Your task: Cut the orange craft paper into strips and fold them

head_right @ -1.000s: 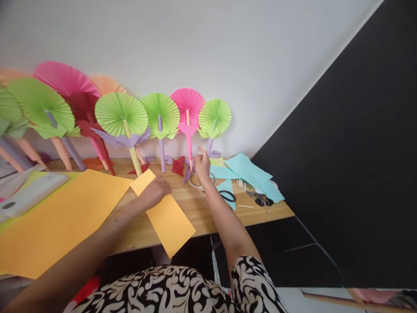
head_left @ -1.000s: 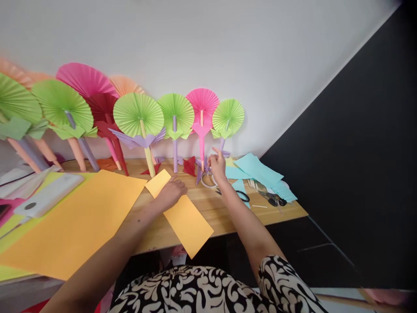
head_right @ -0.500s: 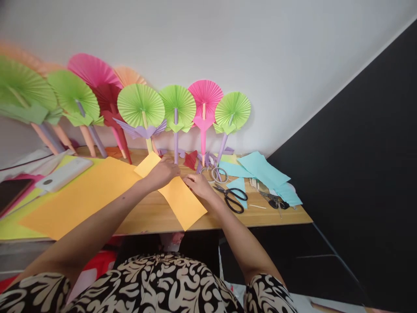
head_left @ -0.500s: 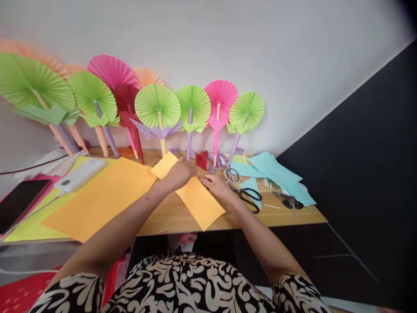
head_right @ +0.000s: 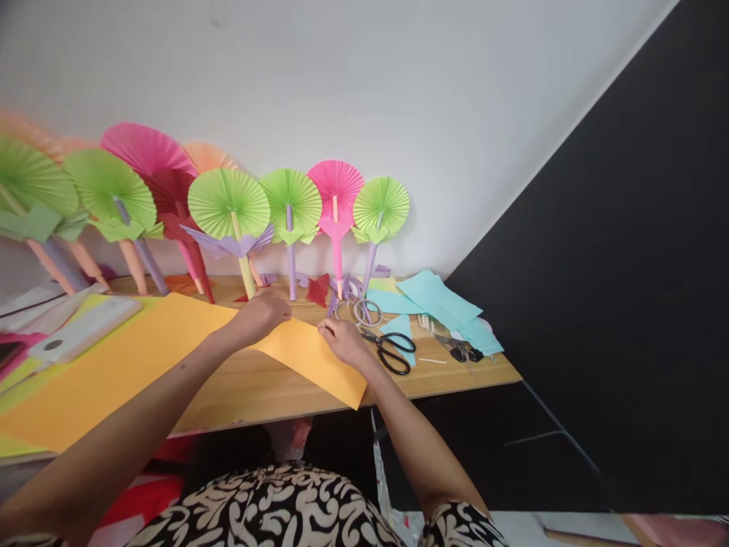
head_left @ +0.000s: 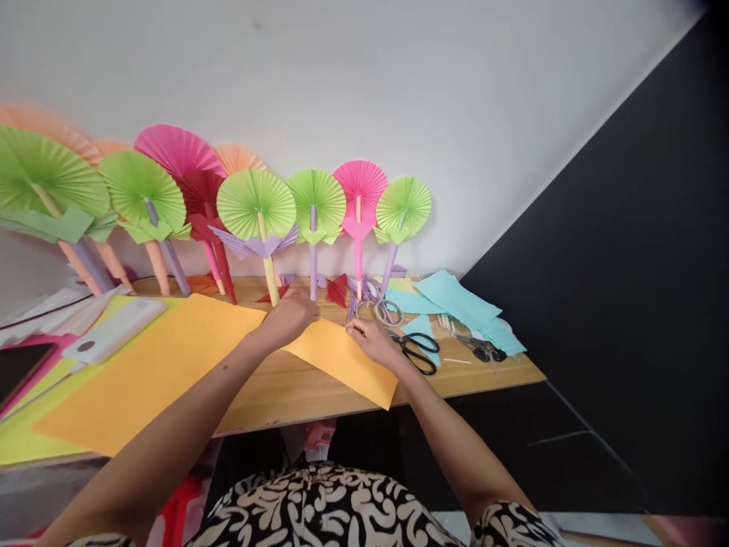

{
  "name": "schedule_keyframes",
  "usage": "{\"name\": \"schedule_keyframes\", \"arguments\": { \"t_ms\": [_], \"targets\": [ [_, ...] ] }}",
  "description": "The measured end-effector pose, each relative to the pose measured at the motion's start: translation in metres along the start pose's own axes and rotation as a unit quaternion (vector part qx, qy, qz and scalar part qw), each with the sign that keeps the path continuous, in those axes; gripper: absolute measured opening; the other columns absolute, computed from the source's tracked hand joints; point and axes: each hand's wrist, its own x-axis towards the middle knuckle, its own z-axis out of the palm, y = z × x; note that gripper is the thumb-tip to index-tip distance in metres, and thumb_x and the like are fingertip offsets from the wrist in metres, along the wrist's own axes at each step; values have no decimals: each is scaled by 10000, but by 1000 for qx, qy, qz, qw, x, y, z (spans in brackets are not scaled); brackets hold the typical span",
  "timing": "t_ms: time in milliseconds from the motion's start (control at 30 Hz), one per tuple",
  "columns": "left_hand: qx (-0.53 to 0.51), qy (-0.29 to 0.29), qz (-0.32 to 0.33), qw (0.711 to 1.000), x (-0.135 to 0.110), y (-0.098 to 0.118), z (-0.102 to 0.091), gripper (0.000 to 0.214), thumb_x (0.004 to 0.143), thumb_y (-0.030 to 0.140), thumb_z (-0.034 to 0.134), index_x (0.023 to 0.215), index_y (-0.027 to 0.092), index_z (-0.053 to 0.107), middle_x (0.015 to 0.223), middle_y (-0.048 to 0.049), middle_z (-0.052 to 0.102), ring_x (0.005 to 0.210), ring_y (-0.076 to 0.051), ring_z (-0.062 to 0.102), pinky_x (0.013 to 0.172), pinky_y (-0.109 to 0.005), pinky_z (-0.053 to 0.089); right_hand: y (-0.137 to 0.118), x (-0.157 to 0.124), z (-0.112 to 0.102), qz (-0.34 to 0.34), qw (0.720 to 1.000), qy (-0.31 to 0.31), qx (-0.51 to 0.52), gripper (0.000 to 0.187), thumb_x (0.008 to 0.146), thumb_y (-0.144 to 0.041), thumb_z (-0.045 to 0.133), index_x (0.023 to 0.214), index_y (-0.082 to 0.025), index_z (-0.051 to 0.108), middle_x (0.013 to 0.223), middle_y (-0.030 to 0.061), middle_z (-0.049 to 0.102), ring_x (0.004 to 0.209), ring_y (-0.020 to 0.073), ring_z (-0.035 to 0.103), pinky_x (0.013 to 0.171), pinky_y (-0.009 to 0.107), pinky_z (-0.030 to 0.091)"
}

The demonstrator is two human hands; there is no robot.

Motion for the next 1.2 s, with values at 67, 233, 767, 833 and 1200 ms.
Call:
{"name": "schedule_keyframes", "arguments": {
  "t_ms": [67,233,767,833,1200],
  "targets": [
    [-58,-12,-19,998,-8,-8,4,307,987,227,463,737,177,633,725,-52,690,707,-209,598,826,-366,409,7,1,-11,-2,1000,-9,-4,244,931,-262,524,987,-190,750,778,22,713,711,163,612,708,270,426],
    [-206,-64,-87,972,-18,-7,38,299,979,344,466,788,218,658,824,-28,741,783,-193,648,717,-276,418,20,52,-70,65,983,171,12,679,939,-333,528,1570,-158,348,793,9,717,653,167,606,664,274,469],
    [-316,-24,-155,936,-13,19,74,273,968,325,570,796,186,730,824,-31,785,723,-166,672,719,-257,446,5,161,-85,53,948,307,-66,744,937,-238,374,1632,-95,150,910,88,777,740,222,678,769,328,527],
    [-317,-23,-161,934,-12,19,76,258,964,322,586,808,181,736,837,-36,787,742,-173,679,741,-264,444,-19,167,-67,-10,960,259,-105,733,944,-240,384,1633,-101,176,891,84,774,803,240,688,832,344,519],
    [-325,-7,-169,931,-12,19,79,279,964,361,594,817,191,760,831,-37,786,731,-185,671,741,-292,444,-68,197,-13,-41,980,149,-122,701,947,-248,429,1617,-132,262,839,52,766,709,217,667,725,308,497]
  ]
}}
